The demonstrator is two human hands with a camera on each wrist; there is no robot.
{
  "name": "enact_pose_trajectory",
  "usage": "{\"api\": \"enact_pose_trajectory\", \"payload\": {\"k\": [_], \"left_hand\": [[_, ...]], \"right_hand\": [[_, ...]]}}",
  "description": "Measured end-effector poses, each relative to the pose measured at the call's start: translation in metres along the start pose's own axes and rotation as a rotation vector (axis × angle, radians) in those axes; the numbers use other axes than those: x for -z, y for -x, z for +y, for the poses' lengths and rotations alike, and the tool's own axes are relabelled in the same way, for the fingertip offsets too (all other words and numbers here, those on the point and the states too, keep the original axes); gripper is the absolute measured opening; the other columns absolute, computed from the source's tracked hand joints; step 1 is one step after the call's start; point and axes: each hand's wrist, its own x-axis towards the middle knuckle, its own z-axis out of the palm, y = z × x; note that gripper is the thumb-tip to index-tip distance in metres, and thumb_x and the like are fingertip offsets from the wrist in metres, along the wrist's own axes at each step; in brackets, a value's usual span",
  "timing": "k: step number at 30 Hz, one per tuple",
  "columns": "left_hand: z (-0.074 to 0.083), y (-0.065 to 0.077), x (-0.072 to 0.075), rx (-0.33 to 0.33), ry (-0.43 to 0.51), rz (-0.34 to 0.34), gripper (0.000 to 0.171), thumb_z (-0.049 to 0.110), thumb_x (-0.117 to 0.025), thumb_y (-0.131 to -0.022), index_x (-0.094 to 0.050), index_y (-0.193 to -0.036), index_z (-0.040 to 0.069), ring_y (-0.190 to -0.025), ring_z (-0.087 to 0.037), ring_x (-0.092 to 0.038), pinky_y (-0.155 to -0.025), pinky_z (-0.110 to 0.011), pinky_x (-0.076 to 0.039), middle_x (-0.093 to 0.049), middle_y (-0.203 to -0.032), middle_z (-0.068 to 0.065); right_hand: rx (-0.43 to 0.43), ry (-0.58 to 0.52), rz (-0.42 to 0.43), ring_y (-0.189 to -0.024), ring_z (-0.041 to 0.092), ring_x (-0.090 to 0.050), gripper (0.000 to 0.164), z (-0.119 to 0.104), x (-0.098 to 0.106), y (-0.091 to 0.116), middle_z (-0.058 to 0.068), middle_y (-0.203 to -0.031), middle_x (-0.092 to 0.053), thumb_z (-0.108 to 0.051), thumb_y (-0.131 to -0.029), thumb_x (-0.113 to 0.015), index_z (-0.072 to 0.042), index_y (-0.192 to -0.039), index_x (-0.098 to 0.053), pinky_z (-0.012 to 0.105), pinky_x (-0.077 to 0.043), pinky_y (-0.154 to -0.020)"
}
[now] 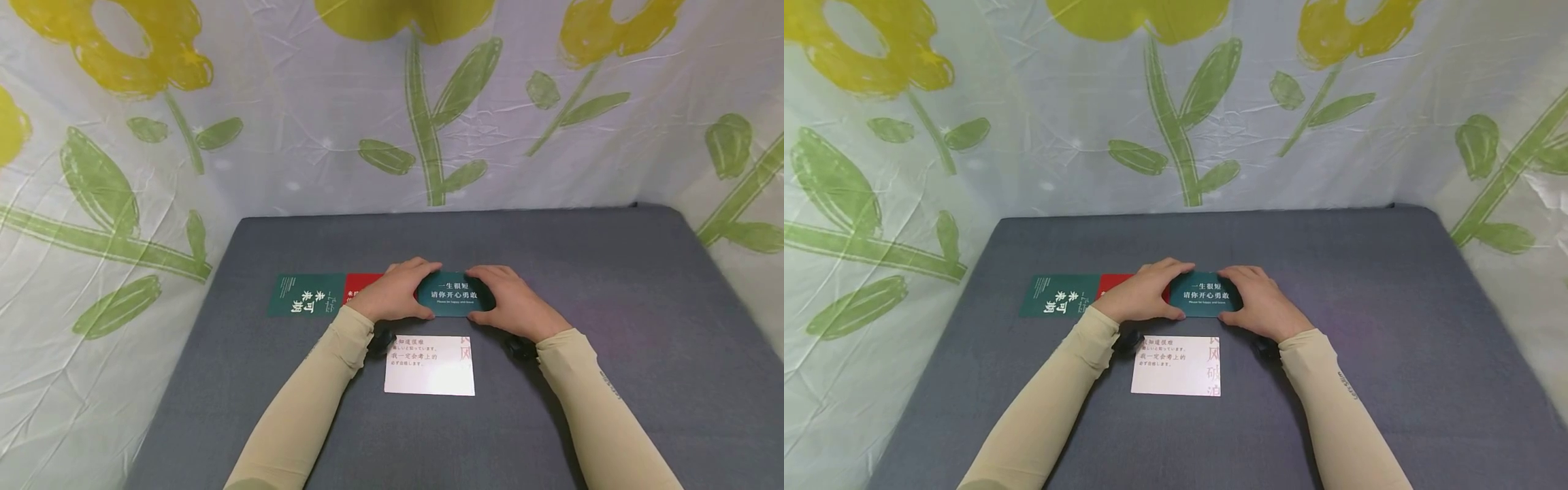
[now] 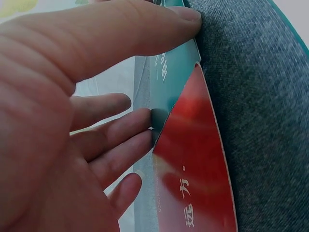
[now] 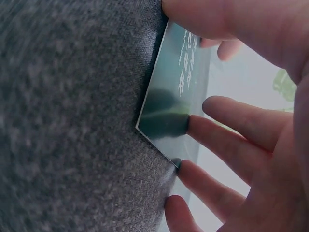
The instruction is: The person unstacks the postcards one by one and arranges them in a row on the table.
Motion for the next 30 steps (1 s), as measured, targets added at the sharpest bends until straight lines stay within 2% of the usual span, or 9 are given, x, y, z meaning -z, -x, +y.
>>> {"api": "enact_pose_trajectory", "payload": {"k": [12, 30], "left_hand": [[0.0039, 0.0004, -0.0009, 0.013, -0.005, -0.003, 0.096, 0.037, -0.089, -0.088, -0.039, -0.168, 0.016, -0.146, -0.024, -0.048, -0.128, -0.049, -0.037, -0.05, -0.161, -0.005], [0.0013, 0.0001, 0.0001, 0.019, -0.011, -0.012, 0.097, 0.038, -0.088, -0.089, -0.038, -0.168, 0.015, -0.148, -0.025, -0.047, -0.13, -0.049, -0.032, -0.049, -0.164, -0.006]], "right_hand": [[-0.007, 0.012, -0.008, -0.154, 0.043, -0.039, 0.083, 0.0022, 0.0, 0.0, 0.018, -0.166, -0.048, -0.029, -0.09, -0.087, -0.006, -0.161, -0.048, 0.064, -0.039, -0.124], [-0.007, 0.008, -0.019, -0.155, 0.043, -0.038, 0.084, 0.0015, 0.0009, -0.0018, 0.019, -0.167, -0.047, -0.03, -0.091, -0.086, -0.006, -0.161, -0.047, 0.064, -0.038, -0.125]]}}
